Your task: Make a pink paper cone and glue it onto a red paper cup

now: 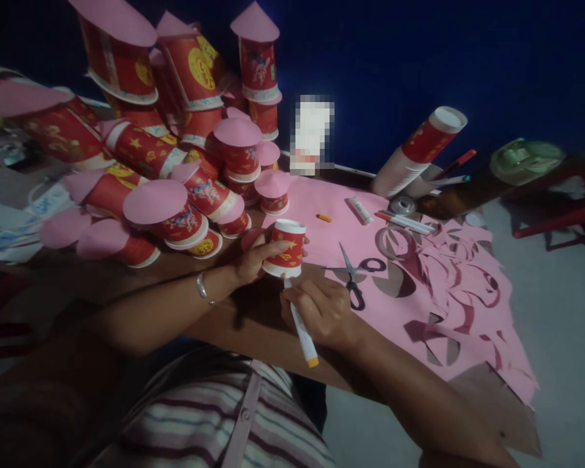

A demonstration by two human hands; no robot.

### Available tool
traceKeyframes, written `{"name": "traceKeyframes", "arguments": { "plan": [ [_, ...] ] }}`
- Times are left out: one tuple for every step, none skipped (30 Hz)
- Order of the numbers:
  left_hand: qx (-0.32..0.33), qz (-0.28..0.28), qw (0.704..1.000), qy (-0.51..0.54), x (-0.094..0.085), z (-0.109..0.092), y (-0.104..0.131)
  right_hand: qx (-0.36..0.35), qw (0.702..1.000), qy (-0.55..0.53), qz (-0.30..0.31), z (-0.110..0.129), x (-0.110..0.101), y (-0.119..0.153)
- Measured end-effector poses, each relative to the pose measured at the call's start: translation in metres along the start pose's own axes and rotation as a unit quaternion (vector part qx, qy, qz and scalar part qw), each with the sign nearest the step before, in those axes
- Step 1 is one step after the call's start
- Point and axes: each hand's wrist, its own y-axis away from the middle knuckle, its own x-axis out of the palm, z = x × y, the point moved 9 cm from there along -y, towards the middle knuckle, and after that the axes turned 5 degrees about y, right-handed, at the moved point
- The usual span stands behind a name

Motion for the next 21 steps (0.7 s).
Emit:
{"name": "traceKeyframes", "arguments": {
  "plan": [
    [0.001,-0.001,1.0,-0.002,0.0,0.0,0.0001,-0.002,1.0,0.003,0.001,0.0002,-0.0002,-0.0008],
    [0.001,-0.001,1.0,-0.002,0.0,0.0002,0.0001,-0.003,1.0,0.006,0.0,0.0004,-0.0005,-0.0013],
    [0.001,0.001,1.0,-0.001,0.0002,0.0006,0.0001,-0.005,1.0,0.008,0.0,0.0007,-0.0004,-0.0016],
    [-0.001,0.004,1.0,-0.001,0.0004,0.0013,0.0001,-0.007,1.0,0.01,-0.001,0.0011,-0.0002,-0.0015],
    [-0.003,0.006,1.0,0.0,0.0006,0.002,0.0001,-0.008,1.0,0.012,-0.004,0.0014,-0.0002,-0.0011],
    [-0.004,0.009,1.0,-0.001,0.0006,0.0026,0.0001,-0.008,1.0,0.013,-0.007,0.0015,0.0,-0.0004],
    [-0.005,0.01,1.0,-0.003,0.0005,0.003,0.0001,-0.007,1.0,0.013,-0.008,0.0014,0.0006,0.0006],
    [-0.005,0.01,1.0,-0.005,0.0001,0.0034,0.0002,-0.008,1.0,0.013,-0.006,0.0014,0.0018,0.0017],
    [-0.007,0.01,1.0,-0.008,-0.0002,0.004,0.0003,-0.007,1.0,0.014,-0.004,0.0013,0.0027,0.0028],
    [-0.009,0.01,1.0,-0.011,-0.0003,0.0045,0.0006,-0.009,1.0,0.016,-0.002,0.0013,0.0036,0.0037],
    [-0.012,0.01,1.0,-0.014,-0.0006,0.0051,0.0008,-0.011,1.0,0.017,0.002,0.0016,0.0045,0.0043],
    [-0.012,0.009,1.0,-0.017,-0.0009,0.0054,0.0011,-0.014,1.0,0.018,0.004,0.0019,0.0049,0.0046],
    [-0.015,0.008,1.0,-0.019,-0.0012,0.006,0.0014,-0.017,1.0,0.017,0.004,0.0022,0.0045,0.0046],
    [-0.016,0.007,1.0,-0.021,-0.0015,0.0064,0.0017,-0.019,1.0,0.014,0.004,0.0025,0.0038,0.0043],
    [-0.019,0.007,1.0,-0.022,-0.0015,0.007,0.0019,-0.021,1.0,0.009,0.003,0.0029,0.0029,0.0039],
    [-0.02,0.007,1.0,-0.021,-0.0016,0.0074,0.0021,-0.024,1.0,0.004,0.001,0.0035,0.0019,0.0036],
    [-0.02,0.008,1.0,-0.02,-0.0015,0.0074,0.0021,-0.026,1.0,-0.001,-0.003,0.0038,0.0005,0.0033],
    [-0.019,0.01,1.0,-0.018,-0.0011,0.0069,0.0021,-0.027,1.0,-0.004,-0.007,0.0042,-0.0005,0.0033],
    [-0.016,0.011,1.0,-0.016,-0.0007,0.0061,0.002,-0.027,1.0,-0.005,-0.009,0.0043,-0.0012,0.0033],
    [-0.012,0.012,1.0,-0.014,-0.0003,0.005,0.0019,-0.023,1.0,-0.004,-0.013,0.0037,-0.0019,0.0034],
    [-0.012,0.014,1.0,-0.014,0.0003,0.0045,0.0018,-0.017,1.0,-0.002,-0.018,0.0026,-0.0028,0.0034]
  ]
}}
